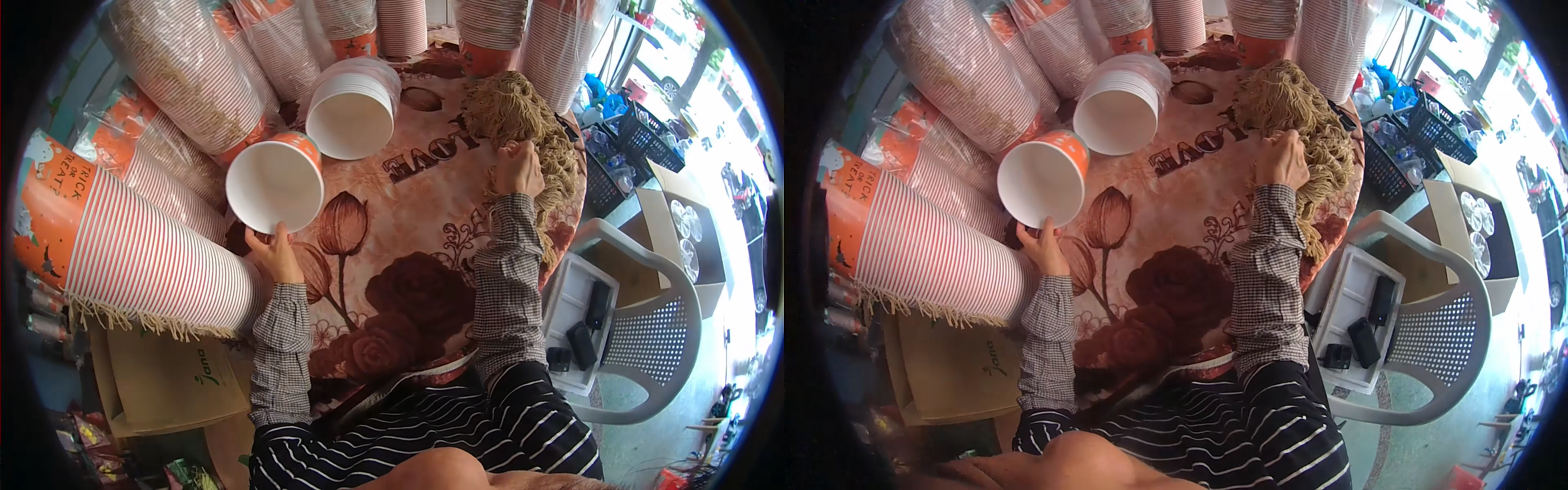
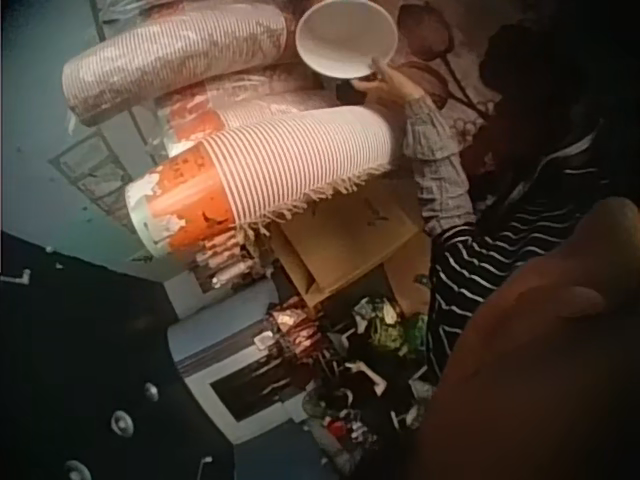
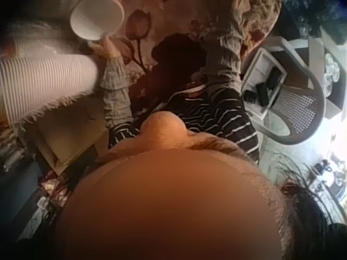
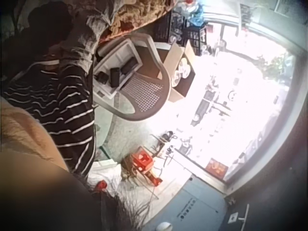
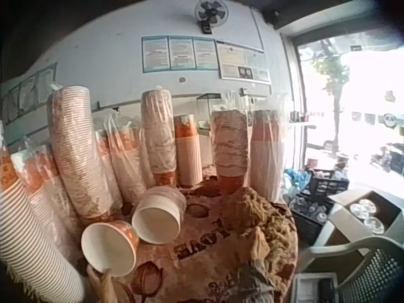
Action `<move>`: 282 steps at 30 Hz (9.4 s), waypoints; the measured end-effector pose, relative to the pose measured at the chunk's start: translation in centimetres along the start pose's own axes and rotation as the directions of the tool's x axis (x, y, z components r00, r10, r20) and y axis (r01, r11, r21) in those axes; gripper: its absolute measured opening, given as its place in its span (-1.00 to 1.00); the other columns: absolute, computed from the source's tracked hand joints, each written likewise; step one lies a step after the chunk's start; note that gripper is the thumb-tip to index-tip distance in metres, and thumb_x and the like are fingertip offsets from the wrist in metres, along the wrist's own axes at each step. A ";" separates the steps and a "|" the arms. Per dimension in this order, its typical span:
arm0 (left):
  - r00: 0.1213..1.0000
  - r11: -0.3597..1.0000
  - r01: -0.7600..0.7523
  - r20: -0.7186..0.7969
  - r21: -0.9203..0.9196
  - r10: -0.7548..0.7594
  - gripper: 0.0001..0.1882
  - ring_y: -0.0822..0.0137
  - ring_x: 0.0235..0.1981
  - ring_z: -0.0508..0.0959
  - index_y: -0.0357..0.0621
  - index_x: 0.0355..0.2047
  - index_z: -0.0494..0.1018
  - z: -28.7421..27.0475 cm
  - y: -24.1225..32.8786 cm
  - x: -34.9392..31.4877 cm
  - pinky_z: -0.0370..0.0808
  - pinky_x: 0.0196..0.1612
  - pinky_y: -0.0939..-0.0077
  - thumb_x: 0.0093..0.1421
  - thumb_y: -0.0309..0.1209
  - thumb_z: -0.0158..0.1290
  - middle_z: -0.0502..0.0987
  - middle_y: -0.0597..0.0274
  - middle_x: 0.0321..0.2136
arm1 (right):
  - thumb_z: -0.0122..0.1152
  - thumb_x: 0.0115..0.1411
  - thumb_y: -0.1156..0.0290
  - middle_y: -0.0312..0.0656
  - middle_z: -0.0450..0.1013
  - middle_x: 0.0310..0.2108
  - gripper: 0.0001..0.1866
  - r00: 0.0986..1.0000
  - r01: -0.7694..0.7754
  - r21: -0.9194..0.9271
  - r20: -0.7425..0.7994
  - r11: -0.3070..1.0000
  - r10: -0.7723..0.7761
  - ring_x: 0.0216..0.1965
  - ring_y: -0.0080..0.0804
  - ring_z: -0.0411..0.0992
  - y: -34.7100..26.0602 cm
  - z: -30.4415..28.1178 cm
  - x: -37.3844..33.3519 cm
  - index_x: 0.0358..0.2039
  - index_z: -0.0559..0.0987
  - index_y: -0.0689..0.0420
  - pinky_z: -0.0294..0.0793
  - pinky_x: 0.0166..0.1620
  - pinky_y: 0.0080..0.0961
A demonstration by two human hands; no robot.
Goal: Attaching twine or rope handles to decorative paper buckets by threading them through holes.
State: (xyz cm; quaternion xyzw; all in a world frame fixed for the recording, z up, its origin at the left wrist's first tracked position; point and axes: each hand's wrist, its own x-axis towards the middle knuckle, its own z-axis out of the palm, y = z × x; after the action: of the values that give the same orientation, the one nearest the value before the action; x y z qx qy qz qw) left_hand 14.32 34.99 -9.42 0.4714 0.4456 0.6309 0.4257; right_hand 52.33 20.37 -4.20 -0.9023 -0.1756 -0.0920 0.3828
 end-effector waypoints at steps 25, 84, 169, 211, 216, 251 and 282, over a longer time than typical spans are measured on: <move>0.450 0.451 -0.884 0.476 0.120 0.755 -0.73 0.13 -0.16 0.49 -0.20 -0.16 0.49 4.4 5.3 -7.0 0.41 -0.05 0.27 0.09 -0.59 0.06 0.48 0.10 -0.19 | 0.13 0.25 0.43 -0.34 0.45 -0.53 -0.87 0.194 -0.327 0.786 0.599 0.524 -0.777 -0.58 -0.67 0.41 -10.1 1.7 -13.0 -0.25 0.45 0.20 0.35 -0.58 -0.74; 0.726 0.882 0.468 0.591 -0.051 -0.351 -0.81 0.61 -0.54 0.45 -0.23 -0.37 0.51 5.2 4.7 -4.0 0.39 -0.48 0.74 0.25 -0.34 0.06 0.49 0.39 -0.55 | 0.18 0.19 0.41 -0.01 0.46 -0.09 -0.78 0.646 0.761 0.013 -0.099 0.648 -0.757 -0.20 -0.31 0.51 -4.6 3.7 -4.3 -0.18 0.54 0.24 0.52 -0.22 -0.49; 0.735 0.910 -0.414 0.598 0.022 0.320 -0.87 0.01 -0.37 0.51 -0.32 -0.30 0.36 5.6 2.4 -4.4 0.44 -0.28 0.26 0.18 -0.52 0.04 0.50 -0.03 -0.43 | 0.24 0.14 0.49 -0.37 0.43 -0.55 -0.90 0.427 0.327 0.777 0.386 0.538 -0.818 -0.51 -0.71 0.33 -9.2 3.2 -13.9 -0.34 0.52 0.20 0.34 -0.43 -0.70; 0.696 0.783 -0.587 0.621 0.204 0.360 -0.72 0.06 -0.33 0.57 -0.31 -0.15 0.46 3.5 1.7 -1.6 0.48 -0.26 0.26 0.11 -0.48 0.08 0.54 -0.08 -0.34 | 0.04 0.30 0.43 -0.09 0.34 0.09 -0.92 0.626 -0.433 0.882 0.443 0.186 -0.642 -0.13 -0.49 0.45 -8.8 4.2 -11.3 -0.27 0.45 0.15 0.53 -0.26 -0.54; 0.608 0.688 -0.581 0.794 0.436 0.011 -0.47 0.03 -0.01 0.46 -0.19 0.05 0.38 2.5 5.2 -2.0 0.40 0.02 0.22 0.08 -0.25 0.18 0.48 -0.04 -0.06 | 0.00 0.32 0.43 -0.07 0.25 0.18 -0.93 0.505 -0.550 0.812 0.511 0.197 -0.695 -0.12 -0.40 0.49 -8.9 3.3 -11.2 -0.26 0.43 0.12 0.53 -0.18 -0.48; 0.619 0.539 -0.770 0.605 0.341 0.502 -0.73 -0.06 -0.35 0.53 -0.25 -0.24 0.39 3.0 4.8 -1.8 0.51 -0.32 0.22 0.05 -0.41 0.10 0.50 -0.11 -0.33 | 0.07 0.24 0.55 -0.12 0.46 -0.06 -0.97 0.134 -0.368 0.830 0.494 0.420 -0.859 -0.17 -0.48 0.45 -9.0 4.3 -13.0 -0.31 0.45 0.23 0.49 -0.13 -0.55; 0.730 0.787 -0.515 0.655 0.340 0.195 -0.74 0.16 -0.31 0.59 -0.26 -0.23 0.48 4.3 3.8 -3.5 0.52 -0.28 0.38 0.14 -0.34 0.14 0.57 0.08 -0.34 | 0.09 0.28 0.42 -0.10 0.35 0.09 -0.91 0.365 -0.457 0.825 0.515 0.332 -0.776 -0.18 -0.58 0.45 -8.4 5.7 -12.6 -0.29 0.48 0.17 0.55 -0.18 -0.55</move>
State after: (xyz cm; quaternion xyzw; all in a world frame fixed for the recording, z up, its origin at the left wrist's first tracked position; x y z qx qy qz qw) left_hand 18.80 31.41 -5.86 0.8150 0.3363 0.3868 0.2705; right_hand 37.64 26.83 -6.36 -0.3579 -0.4866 0.4868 0.6310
